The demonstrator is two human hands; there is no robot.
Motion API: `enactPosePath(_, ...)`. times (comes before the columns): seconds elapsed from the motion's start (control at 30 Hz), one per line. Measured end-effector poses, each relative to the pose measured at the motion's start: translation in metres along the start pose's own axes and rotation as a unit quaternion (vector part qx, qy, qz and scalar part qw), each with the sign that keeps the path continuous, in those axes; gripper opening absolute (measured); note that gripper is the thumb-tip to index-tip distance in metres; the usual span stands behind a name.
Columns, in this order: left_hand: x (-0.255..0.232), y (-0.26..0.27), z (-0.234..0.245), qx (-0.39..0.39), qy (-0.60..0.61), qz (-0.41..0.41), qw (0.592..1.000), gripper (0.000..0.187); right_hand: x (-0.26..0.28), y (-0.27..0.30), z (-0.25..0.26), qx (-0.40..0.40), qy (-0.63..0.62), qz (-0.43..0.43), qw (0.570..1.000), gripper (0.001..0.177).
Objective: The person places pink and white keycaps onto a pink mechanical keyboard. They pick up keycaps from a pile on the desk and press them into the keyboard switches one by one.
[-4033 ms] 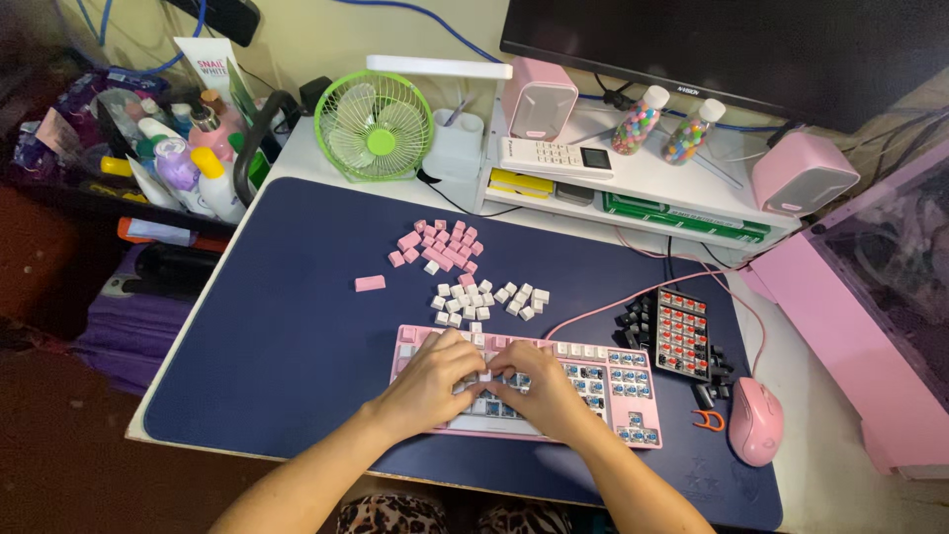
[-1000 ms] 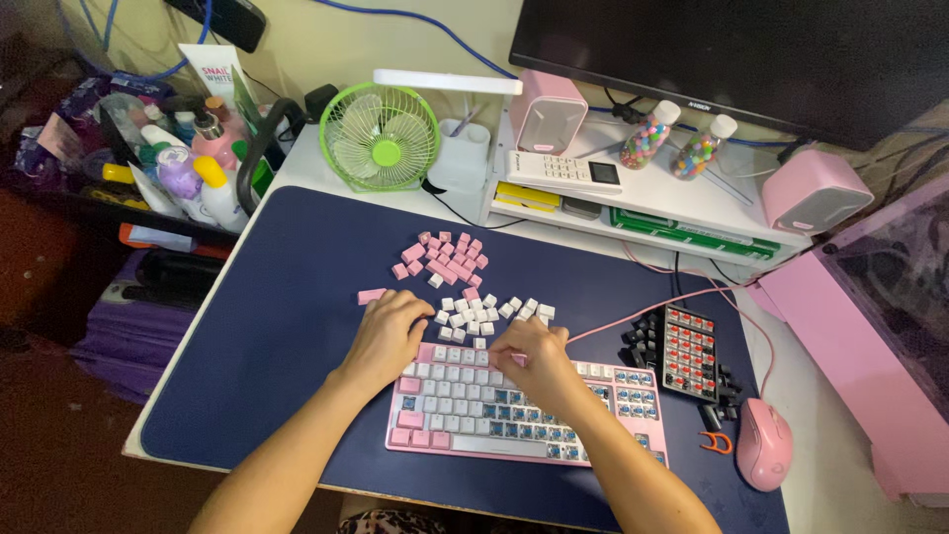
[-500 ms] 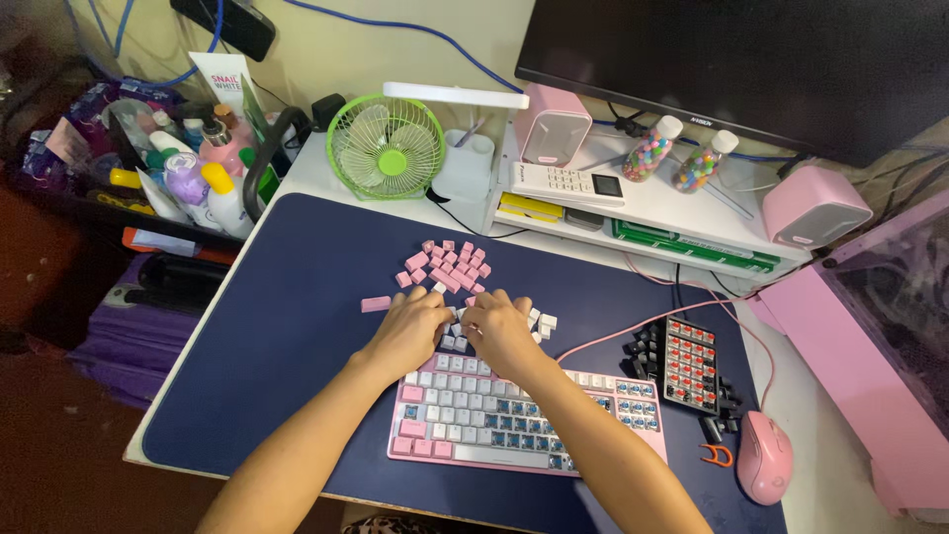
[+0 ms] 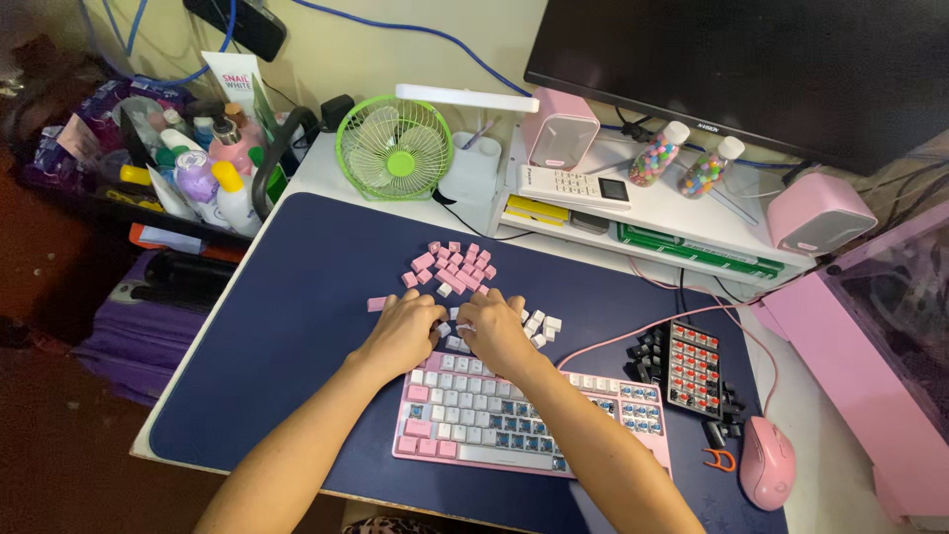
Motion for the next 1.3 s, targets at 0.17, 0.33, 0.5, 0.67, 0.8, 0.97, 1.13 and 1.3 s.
enactPosePath(0.17, 0.004, 0.000, -0.005, 0.020, 0.000, 0.019, 1.000, 0.022, 0.003, -0.002, -0.001, -0.007, -0.021, 0.005, 1.000, 0.014)
enactPosePath(0.33, 0.006, -0.003, -0.006, 0.030, 0.011, 0.028, 0.999, 0.022, 0.004, -0.001, -0.005, -0.014, 0.011, -0.007, 1.000, 0.014)
enactPosePath(0.5, 0.009, -0.004, -0.006, 0.048, 0.008, 0.048, 0.998, 0.020, 0.006, -0.003, -0.010, -0.002, 0.046, -0.009, 0.999, 0.016)
enactPosePath(0.67, 0.010, -0.003, -0.005, 0.043, 0.011, 0.042, 0.998, 0.022, 0.006, -0.005, -0.015, 0.018, 0.071, -0.009, 0.997, 0.017)
enactPosePath(0.8, 0.009, -0.004, -0.003, 0.049, 0.020, 0.048, 0.997, 0.024, 0.005, -0.005, -0.014, 0.017, 0.073, 0.001, 0.997, 0.017)
enactPosePath(0.97, 0.002, -0.005, 0.003, 0.021, 0.027, 0.050, 0.998, 0.022, 0.007, -0.006, 0.004, -0.003, 0.017, -0.027, 0.999, 0.022)
enactPosePath(1.13, -0.013, 0.001, 0.019, -0.045, 0.075, 0.031, 0.996, 0.018, 0.005, 0.002, 0.048, -0.025, -0.058, -0.076, 0.995, 0.017)
enactPosePath(1.3, -0.052, 0.018, 0.031, -0.062, 0.133, 0.005, 0.989, 0.018, 0.016, 0.039, 0.086, 0.008, -0.114, -0.076, 0.990, 0.018)
Point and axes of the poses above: each hand's wrist, its own y-axis away from the middle knuckle, its own z-axis out of the back of the hand, x = y × z, the point moved 5 cm from there along -y, towards the middle knuckle, and after that the axes turned 12 degrees about -x, right-handed, at the moved point
